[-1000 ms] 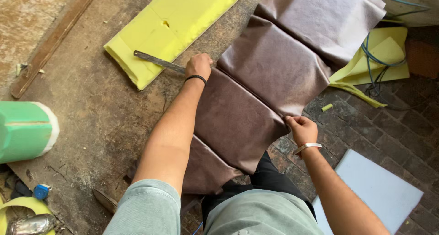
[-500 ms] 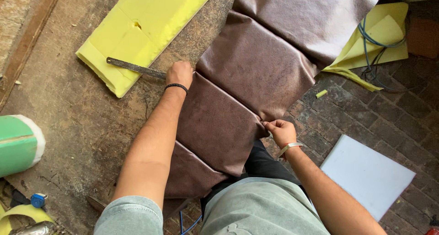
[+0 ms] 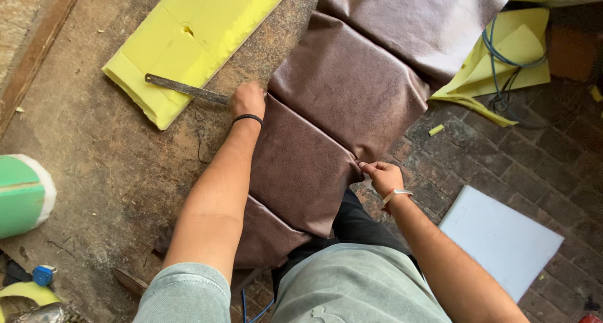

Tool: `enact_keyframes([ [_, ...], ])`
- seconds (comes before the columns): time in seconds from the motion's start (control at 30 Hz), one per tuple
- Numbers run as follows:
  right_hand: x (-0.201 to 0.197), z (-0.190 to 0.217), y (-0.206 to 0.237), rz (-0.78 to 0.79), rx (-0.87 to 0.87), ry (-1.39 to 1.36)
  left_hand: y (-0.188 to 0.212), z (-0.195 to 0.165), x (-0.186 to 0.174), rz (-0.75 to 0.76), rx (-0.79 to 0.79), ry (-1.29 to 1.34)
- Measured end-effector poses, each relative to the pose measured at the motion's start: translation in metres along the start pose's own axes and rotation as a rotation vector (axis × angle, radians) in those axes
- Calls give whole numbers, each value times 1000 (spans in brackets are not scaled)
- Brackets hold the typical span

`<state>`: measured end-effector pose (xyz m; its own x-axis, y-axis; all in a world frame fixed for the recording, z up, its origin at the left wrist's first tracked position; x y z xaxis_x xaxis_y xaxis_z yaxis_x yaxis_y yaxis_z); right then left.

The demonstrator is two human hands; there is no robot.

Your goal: The person threads a needle with brown thread, cuts the thread with scissors, and then uses a pneumatic staple gun to attach brown fabric to a yellow foam cushion on a wooden workbench.

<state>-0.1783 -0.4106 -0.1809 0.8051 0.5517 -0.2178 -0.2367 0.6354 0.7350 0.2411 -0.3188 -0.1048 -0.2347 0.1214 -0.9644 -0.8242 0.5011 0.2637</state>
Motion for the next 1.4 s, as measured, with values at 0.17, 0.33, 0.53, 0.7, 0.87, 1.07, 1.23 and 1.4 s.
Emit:
enact_keyframes([
  [0.17,-53,17,16,-139,-242,36,5,26,-13,-139,-4,379],
  [0.33,-55,89,64,-369,-861,152,49,83,-26,-449,14,621],
  [0.53,98,162,107,168,-1105,294,185,160,44,-416,-178,924],
  [0.7,265,115,159,760,-935,749,327,251,103,-534,-497,1017],
  [0.87,382,53,219,894,-1358,994,425,328,155,-540,-804,1240],
  [1.07,464,35,216,748,-1252,1449,444,360,152,-429,-732,1282],
  [1.23,448,21,230,1059,-358,983,397,339,71,-559,-227,1183],
  [1.4,434,49,252,1230,-45,174,312,295,66,3,-123,1160],
])
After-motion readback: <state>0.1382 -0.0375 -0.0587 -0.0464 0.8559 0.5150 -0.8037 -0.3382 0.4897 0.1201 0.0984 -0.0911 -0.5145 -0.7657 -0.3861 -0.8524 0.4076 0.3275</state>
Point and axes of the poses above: each hand's wrist, its own y-axis away from the middle knuckle, its own x-axis out of the palm, z = x × y, the point moved 8 cm from there along -y, towards the middle knuckle, and after that the axes turned 11 degrees about -y, right-handed, at the moved point
